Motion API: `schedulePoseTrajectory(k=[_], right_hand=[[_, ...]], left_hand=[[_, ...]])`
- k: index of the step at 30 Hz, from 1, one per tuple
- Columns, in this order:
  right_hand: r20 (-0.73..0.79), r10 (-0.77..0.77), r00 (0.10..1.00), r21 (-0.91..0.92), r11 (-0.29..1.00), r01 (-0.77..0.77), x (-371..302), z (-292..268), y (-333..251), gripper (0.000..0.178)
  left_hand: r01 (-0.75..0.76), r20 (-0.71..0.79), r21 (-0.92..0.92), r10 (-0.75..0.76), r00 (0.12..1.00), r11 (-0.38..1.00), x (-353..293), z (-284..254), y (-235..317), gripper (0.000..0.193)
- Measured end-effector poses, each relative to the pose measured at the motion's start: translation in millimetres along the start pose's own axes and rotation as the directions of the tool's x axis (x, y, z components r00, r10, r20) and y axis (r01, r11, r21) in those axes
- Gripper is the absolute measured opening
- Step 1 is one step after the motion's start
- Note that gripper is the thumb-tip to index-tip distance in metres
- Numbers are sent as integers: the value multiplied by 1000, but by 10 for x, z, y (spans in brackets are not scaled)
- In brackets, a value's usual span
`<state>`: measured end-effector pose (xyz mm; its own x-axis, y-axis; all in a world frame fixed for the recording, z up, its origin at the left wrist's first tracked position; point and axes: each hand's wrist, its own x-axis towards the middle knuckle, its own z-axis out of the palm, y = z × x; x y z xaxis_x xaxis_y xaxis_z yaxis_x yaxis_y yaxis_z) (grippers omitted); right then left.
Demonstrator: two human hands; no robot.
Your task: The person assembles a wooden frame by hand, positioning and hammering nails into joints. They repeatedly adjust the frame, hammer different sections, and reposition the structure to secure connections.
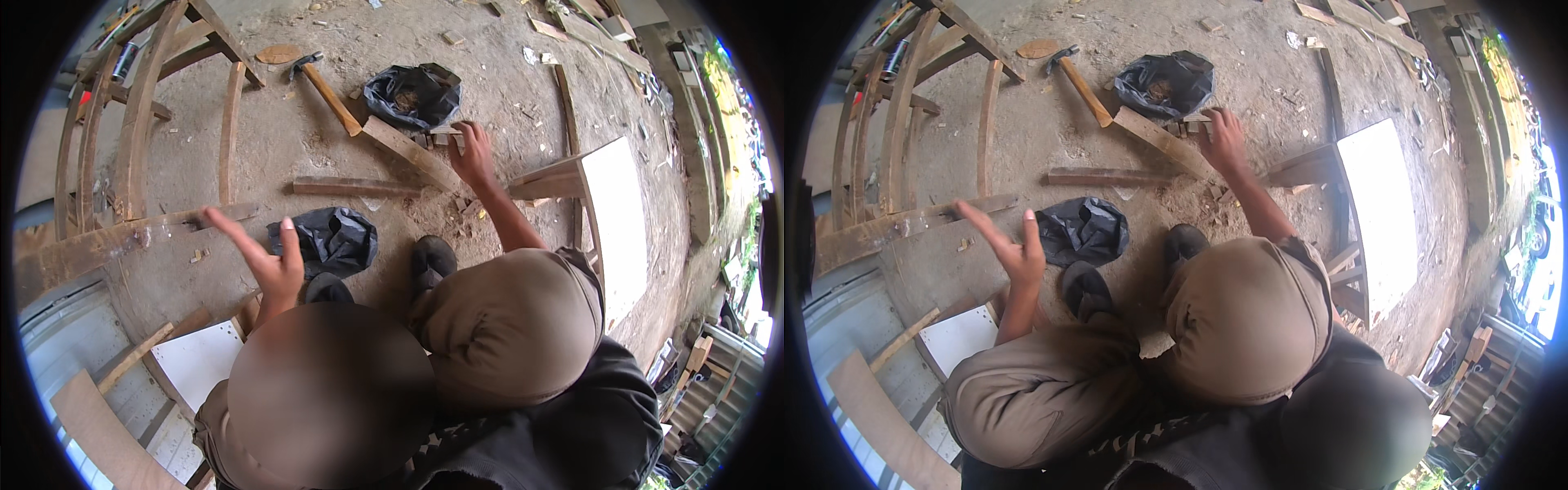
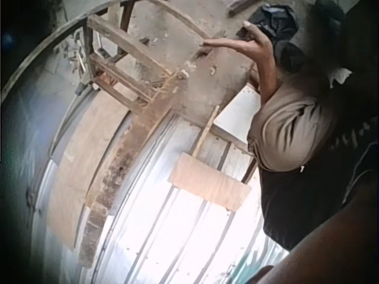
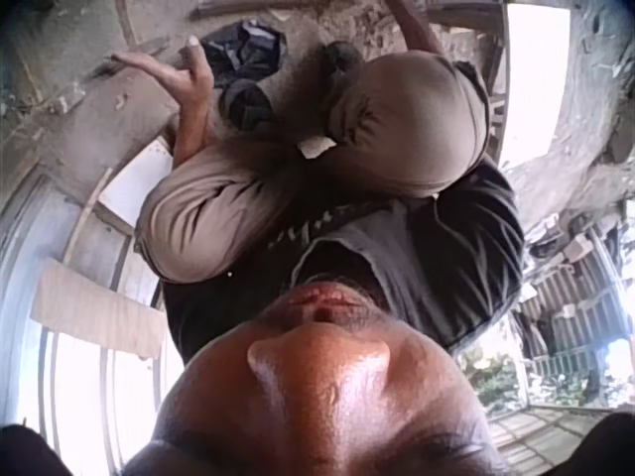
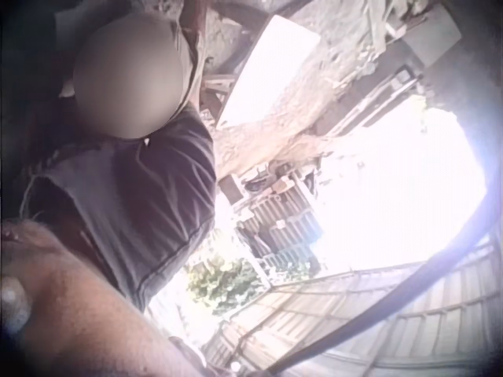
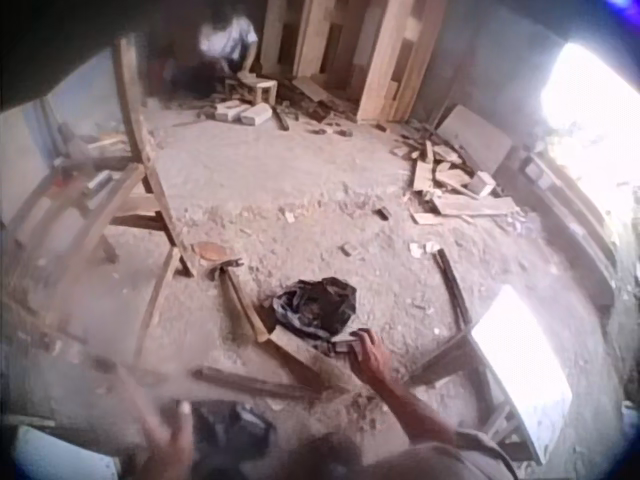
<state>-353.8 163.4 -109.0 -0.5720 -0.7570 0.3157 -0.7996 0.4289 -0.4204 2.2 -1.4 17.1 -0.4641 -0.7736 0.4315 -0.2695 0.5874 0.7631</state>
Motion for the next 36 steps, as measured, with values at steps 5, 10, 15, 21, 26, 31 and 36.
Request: schedulePoseTrajectory(k=[5,10,15,21,26,31,36], right_hand=[[112,-5,994,-221,975,30,-114,-167,400,38],[572,117,812,550,680,-485,194,-683,-294,42],[659,-159,736,658,596,-460,631,-968,-972,42],[707,-549,445,676,341,-653,997,-833,-1873,37],[724,-664,186,477,286,-831,1055,-768,-2639,40],[839,-531,117,431,520,-737,977,-624,-3322,43],[893,-414,175,423,641,-641,615,-458,-3642,45]], left_hand=[[244,402,-246,-130,907,938,99,161,45,55],[467,616,-337,-184,766,818,70,156,-10,35],[630,537,-520,-352,767,577,245,313,105,35],[508,365,-725,-365,856,465,432,136,285,56],[441,320,-875,-444,837,199,383,-217,278,46],[245,96,-957,-625,774,156,119,-564,163,36],[151,-93,-954,-737,669,257,-188,-640,179,35]])
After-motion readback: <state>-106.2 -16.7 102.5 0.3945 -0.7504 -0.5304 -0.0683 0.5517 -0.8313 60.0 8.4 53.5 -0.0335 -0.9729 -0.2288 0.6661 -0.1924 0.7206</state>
